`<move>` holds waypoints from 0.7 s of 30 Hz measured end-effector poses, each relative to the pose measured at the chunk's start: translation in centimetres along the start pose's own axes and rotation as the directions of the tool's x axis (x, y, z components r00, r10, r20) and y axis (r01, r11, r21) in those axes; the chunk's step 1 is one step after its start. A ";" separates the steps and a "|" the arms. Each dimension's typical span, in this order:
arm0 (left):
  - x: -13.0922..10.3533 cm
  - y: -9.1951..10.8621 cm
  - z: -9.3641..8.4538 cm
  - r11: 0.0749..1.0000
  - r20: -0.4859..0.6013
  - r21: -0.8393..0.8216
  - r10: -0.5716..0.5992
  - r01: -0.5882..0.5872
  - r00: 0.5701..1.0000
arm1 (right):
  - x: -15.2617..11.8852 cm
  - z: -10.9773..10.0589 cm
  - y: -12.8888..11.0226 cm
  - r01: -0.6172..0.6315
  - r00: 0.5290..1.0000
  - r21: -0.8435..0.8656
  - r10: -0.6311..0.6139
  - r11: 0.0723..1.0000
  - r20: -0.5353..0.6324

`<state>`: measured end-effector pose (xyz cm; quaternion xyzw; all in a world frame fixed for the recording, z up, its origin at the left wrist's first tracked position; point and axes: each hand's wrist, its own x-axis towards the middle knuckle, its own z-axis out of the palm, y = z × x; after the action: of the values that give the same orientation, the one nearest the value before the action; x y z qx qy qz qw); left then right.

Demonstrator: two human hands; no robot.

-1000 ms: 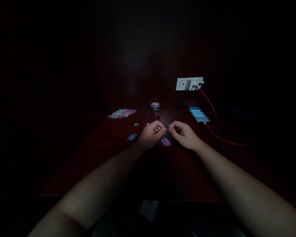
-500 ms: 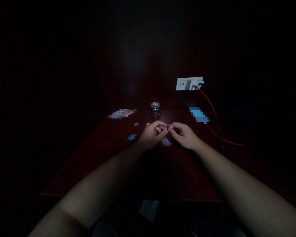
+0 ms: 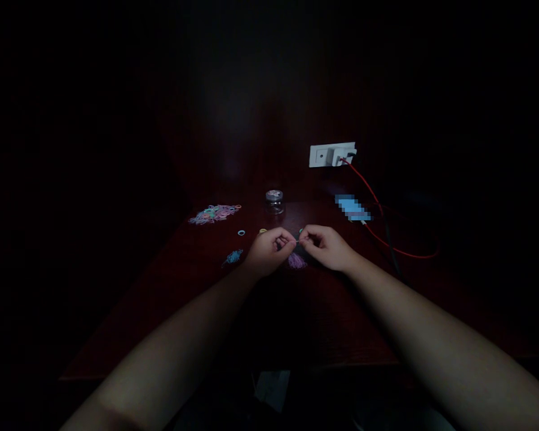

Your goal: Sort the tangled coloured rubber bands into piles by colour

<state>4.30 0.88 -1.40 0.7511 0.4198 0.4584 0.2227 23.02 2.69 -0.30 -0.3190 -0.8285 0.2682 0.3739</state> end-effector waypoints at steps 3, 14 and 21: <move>0.0 0.0 0.0 1.000 -0.006 0.005 -0.003 0.003 1.000 | 0.0 0.0 0.2 0.000 1.000 0.008 0.000 1.000 -0.005; 0.2 -1.2 -0.1 0.999 -0.056 -0.027 -0.024 0.023 0.998 | 0.0 0.2 -0.4 0.001 0.998 0.041 0.001 0.999 -0.057; 0.0 -1.1 -0.2 1.000 -0.015 0.011 -0.002 0.002 1.000 | 0.2 0.4 -0.9 0.048 0.996 -0.085 -0.053 0.995 -0.069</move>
<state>3.68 1.44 -2.11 0.7483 0.4248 0.4615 0.2157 22.32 2.16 0.10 -0.3225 -0.8329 0.2126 0.3962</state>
